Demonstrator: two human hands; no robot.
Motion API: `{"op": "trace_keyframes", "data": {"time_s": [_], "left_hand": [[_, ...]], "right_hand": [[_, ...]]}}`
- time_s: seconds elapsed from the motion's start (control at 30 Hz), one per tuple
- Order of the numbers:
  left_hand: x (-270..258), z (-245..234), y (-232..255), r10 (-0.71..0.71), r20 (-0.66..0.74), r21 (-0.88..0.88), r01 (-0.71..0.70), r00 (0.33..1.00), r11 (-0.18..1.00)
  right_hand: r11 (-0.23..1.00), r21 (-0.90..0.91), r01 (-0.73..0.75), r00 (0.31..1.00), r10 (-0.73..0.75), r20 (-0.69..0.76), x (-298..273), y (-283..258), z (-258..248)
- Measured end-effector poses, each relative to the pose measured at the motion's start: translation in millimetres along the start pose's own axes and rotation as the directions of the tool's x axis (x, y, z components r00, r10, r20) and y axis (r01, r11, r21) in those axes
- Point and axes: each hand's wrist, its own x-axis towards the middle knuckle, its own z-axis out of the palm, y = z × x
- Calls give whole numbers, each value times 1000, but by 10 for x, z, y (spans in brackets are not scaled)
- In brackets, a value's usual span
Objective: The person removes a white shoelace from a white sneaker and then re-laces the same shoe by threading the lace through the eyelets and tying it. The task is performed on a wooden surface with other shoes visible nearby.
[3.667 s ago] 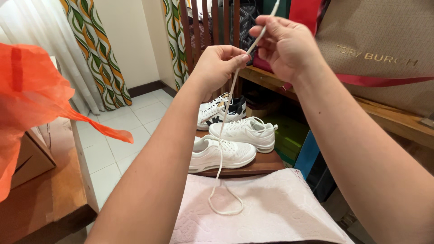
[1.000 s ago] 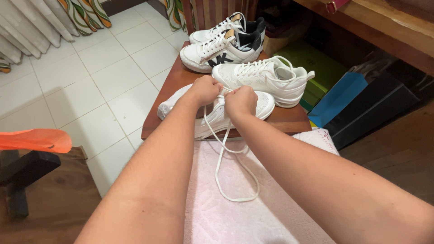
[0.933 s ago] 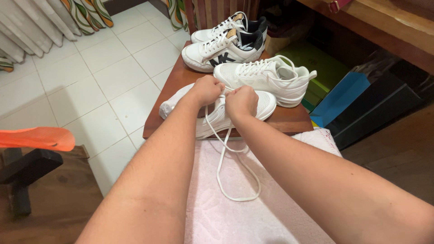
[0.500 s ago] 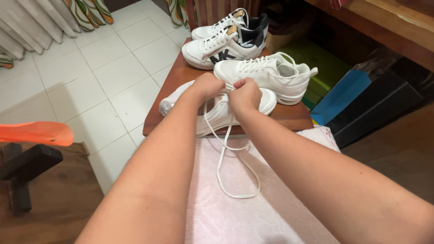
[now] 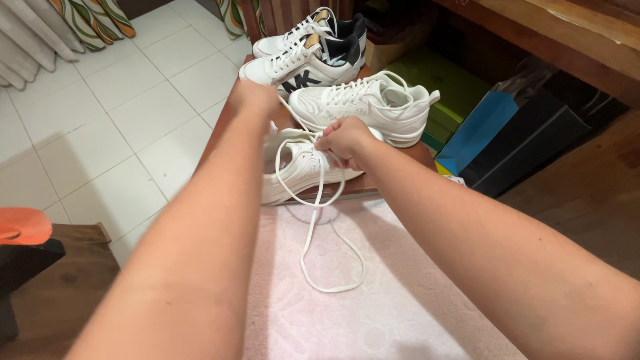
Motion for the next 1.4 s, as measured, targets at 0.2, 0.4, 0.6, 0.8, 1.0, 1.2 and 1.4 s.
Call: {"op": "trace_keyframes", "data": {"time_s": [0.2, 0.4, 0.6, 0.8, 1.0, 1.2, 1.4], "left_hand": [[386, -836, 333, 172, -492, -146, -276, 853, 950], [541, -1552, 198, 225, -759, -163, -514, 611, 842], [285, -1664, -128, 84, -829, -40, -208, 553, 977], [-578, -304, -20, 796, 38, 572, -666, 604, 479], [-893, -215, 232, 409, 567, 606, -698, 715, 382], [-827, -188, 246, 452, 687, 589, -801, 568, 111], [-715, -66, 132, 429, 707, 546, -820, 562, 174]], "right_hand": [[988, -128, -83, 997, 83, -7, -47, -90, -21], [988, -131, -87, 996, 86, -11, -99, -132, -13], [984, -126, -127, 992, 127, -12, -32, -57, -17], [945, 22, -325, 940, 321, 114, 170, -9, -102], [929, 70, -363, 929, 355, 105, 175, -3, -92], [937, 51, -347, 938, 345, 35, 176, 13, -29], [937, 84, -339, 940, 335, 56, 201, 58, -41]]}}
